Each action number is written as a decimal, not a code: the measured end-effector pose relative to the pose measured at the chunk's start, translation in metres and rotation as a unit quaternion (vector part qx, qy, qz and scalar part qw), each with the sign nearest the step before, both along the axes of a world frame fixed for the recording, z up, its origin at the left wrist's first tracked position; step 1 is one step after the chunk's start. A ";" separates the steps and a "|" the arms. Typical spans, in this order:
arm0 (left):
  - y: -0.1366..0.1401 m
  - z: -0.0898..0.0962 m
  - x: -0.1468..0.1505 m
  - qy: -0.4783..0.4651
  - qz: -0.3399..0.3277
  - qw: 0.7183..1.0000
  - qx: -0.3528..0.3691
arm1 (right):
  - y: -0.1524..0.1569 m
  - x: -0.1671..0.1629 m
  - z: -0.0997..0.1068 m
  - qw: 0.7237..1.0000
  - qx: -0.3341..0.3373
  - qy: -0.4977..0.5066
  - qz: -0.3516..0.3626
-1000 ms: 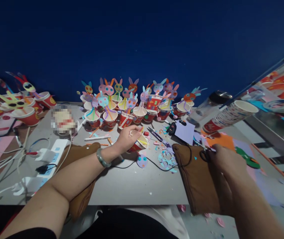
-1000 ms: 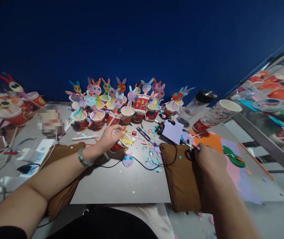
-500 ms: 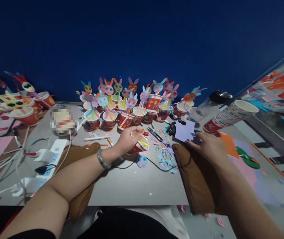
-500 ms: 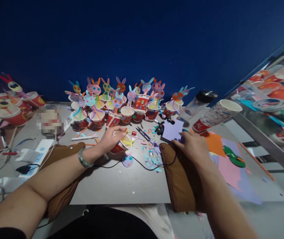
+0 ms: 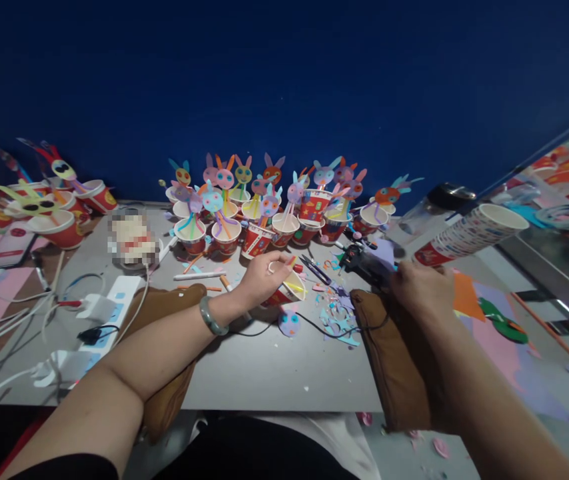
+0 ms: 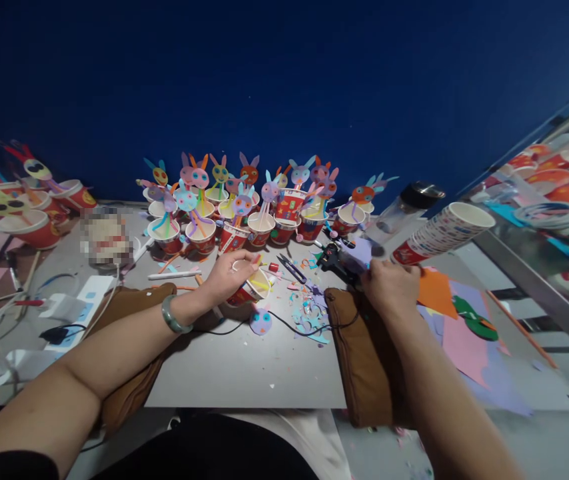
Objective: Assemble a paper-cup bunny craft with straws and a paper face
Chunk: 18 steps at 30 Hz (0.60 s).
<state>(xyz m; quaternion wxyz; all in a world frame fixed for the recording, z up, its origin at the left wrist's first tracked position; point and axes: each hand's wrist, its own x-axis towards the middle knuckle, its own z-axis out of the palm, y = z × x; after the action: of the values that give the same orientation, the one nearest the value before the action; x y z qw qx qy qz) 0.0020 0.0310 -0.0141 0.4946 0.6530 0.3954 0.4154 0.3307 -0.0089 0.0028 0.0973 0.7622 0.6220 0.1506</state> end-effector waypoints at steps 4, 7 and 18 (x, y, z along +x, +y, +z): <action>0.000 -0.002 0.001 0.002 -0.001 1.000 0.001 | 0.001 0.004 0.005 0.998 0.032 0.002 -0.047; -0.001 -0.001 0.001 0.003 0.007 1.000 -0.003 | 0.005 0.000 0.007 0.993 0.042 0.063 -0.092; -0.002 0.002 0.001 -0.007 0.001 1.000 -0.009 | 0.028 -0.021 -0.011 0.985 -0.107 0.130 -0.030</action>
<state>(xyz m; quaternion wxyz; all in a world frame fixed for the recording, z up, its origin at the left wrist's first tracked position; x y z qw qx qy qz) 0.0027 0.0288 -0.0123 0.5029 0.6454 0.3964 0.4164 0.3099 0.0192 -0.0087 0.1009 0.7789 0.6187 -0.0202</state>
